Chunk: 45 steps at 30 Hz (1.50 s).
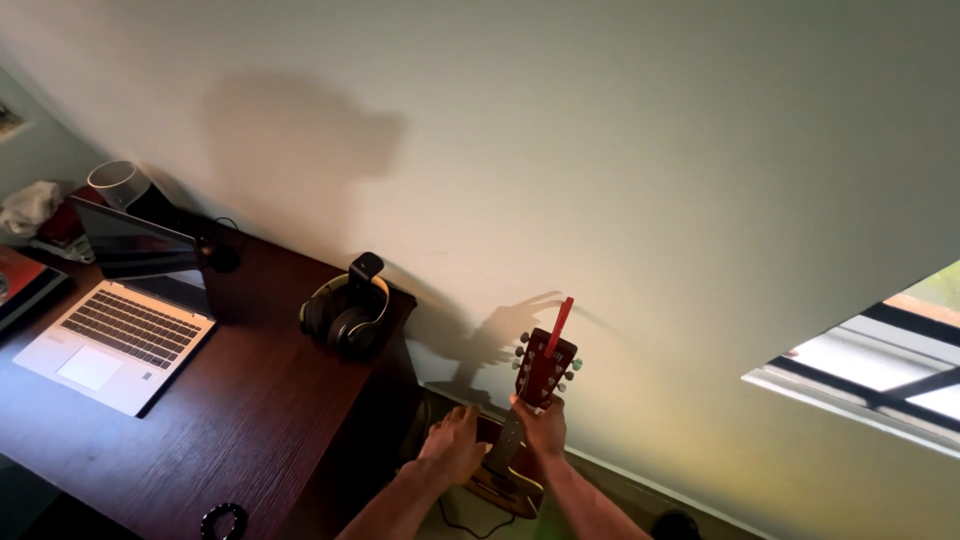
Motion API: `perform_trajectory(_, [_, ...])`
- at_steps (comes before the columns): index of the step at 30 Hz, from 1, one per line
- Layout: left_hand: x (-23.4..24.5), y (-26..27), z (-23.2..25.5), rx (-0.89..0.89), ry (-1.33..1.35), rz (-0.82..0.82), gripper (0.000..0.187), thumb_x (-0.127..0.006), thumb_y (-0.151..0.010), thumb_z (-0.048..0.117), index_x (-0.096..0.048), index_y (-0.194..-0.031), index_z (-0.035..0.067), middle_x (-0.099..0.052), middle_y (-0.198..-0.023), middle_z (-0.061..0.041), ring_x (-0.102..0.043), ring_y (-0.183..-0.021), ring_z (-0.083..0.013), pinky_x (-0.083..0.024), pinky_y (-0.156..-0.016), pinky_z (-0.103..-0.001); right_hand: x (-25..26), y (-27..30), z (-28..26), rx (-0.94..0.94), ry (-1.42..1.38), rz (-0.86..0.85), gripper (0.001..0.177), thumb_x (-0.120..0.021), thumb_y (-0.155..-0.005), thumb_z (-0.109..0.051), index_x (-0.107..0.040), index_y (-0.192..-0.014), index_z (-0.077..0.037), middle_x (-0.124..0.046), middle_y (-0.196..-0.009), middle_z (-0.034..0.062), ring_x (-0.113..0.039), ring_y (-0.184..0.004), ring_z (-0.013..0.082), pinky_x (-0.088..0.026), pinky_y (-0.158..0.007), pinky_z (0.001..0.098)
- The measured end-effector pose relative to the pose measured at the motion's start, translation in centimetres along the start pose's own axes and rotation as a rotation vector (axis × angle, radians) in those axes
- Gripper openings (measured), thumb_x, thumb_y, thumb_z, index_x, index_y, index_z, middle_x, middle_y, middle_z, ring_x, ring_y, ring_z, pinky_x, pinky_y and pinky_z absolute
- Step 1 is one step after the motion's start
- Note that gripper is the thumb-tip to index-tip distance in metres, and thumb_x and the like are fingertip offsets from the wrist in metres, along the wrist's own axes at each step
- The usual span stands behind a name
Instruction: The recorder organizes personal items in a bedroom, including moving a guitar and placing a booklet and a cup onto a desk.
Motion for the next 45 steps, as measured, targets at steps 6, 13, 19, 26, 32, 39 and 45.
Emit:
perform_trajectory(6, [0.5, -0.2, 0.3, -0.026, -0.015, 0.035, 0.077, -0.068, -0.098, 0.030, -0.024, -0.157, 0.005, -0.040, -0.151, -0.017, -0.039, -0.144, -0.0351, -0.034, -0.117, -0.051, 0.0, -0.4, 0.0, 0.016, 0.030, 0.019, 0.087, -0.088, -0.069, -0.054, -0.057, -0.123, 0.007, -0.075, -0.109, 0.0213, -0.073, -0.099, 0.0351, -0.056, -0.087, 0.0440])
perform_trajectory(13, [0.8, 1.0, 1.0, 0.053, -0.020, -0.024, 0.074, -0.065, -0.100, 0.032, -0.024, -0.157, 0.010, -0.037, -0.156, -0.015, -0.036, -0.148, -0.0333, -0.032, -0.120, -0.051, 0.2, -0.3, -1.1, 0.031, 0.012, -0.153, 0.055, -0.080, -0.078, -0.052, -0.075, -0.111, -0.009, -0.080, -0.102, 0.0103, -0.077, -0.093, 0.0292, -0.057, -0.082, 0.0424])
perform_trajectory(19, [-0.7, 0.4, -0.7, 0.068, -0.013, -0.033, 0.072, -0.063, -0.101, 0.032, -0.023, -0.158, 0.012, -0.036, -0.155, -0.014, -0.038, -0.145, -0.0342, -0.032, -0.119, -0.051, 1.0, 0.3, -2.7, 0.018, -0.015, -0.191, 0.047, -0.079, -0.080, -0.049, -0.078, -0.108, -0.012, -0.082, -0.101, 0.0099, -0.078, -0.095, 0.0282, -0.057, -0.085, 0.0408])
perform_trajectory(26, [1.4, 2.1, 0.4, 0.064, -0.020, 0.025, 0.072, -0.065, -0.099, 0.031, -0.027, -0.156, 0.008, -0.040, -0.152, -0.015, -0.041, -0.144, -0.0333, -0.034, -0.119, -0.050, 1.0, 0.1, -2.5, 0.030, 0.058, -0.174, 0.057, -0.081, -0.076, -0.054, -0.075, -0.108, -0.007, -0.080, -0.104, 0.0127, -0.076, -0.099, 0.0315, -0.057, -0.088, 0.0422])
perform_trajectory(32, [1.7, 2.0, 1.0, 0.049, -0.068, -0.013, 0.080, -0.062, -0.103, 0.035, -0.014, -0.161, 0.010, -0.029, -0.161, -0.016, -0.030, -0.150, -0.0359, -0.029, -0.122, -0.053, 2.7, 0.0, -3.0, -0.037, 0.092, -0.199, 0.070, -0.083, -0.072, -0.058, -0.071, -0.113, -0.002, -0.079, -0.108, 0.0170, -0.075, -0.104, 0.0334, -0.055, -0.092, 0.0421])
perform_trajectory(39, [3.3, 3.3, 3.6, 0.138, -0.134, -0.150, 0.076, -0.055, -0.108, 0.036, -0.008, -0.164, 0.016, -0.014, -0.170, -0.011, -0.020, -0.156, -0.0355, -0.026, -0.126, -0.055, 5.4, -1.8, 1.0, -0.014, 0.229, -0.303, 0.085, -0.085, -0.074, -0.053, -0.055, -0.136, -0.002, -0.063, -0.136, 0.0184, -0.061, -0.126, 0.0328, -0.050, -0.104, 0.0413])
perform_trajectory(45, [5.2, 3.6, 4.3, -0.030, -0.277, -0.167, 0.073, -0.057, -0.106, 0.036, -0.016, -0.163, 0.014, -0.025, -0.166, -0.014, -0.026, -0.154, -0.0362, -0.026, -0.125, -0.054, 12.6, 0.4, -1.4, -0.093, 0.342, -0.303, 0.078, -0.083, -0.082, -0.047, -0.053, -0.139, -0.002, -0.057, -0.143, 0.0185, -0.056, -0.133, 0.0321, -0.047, -0.110, 0.0421])
Point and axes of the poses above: each hand's wrist, its own y-axis away from the middle knuckle, its own x-axis out of the back of the hand, z = x × y, the point moved 6 cm from there along -y, towards the middle knuckle
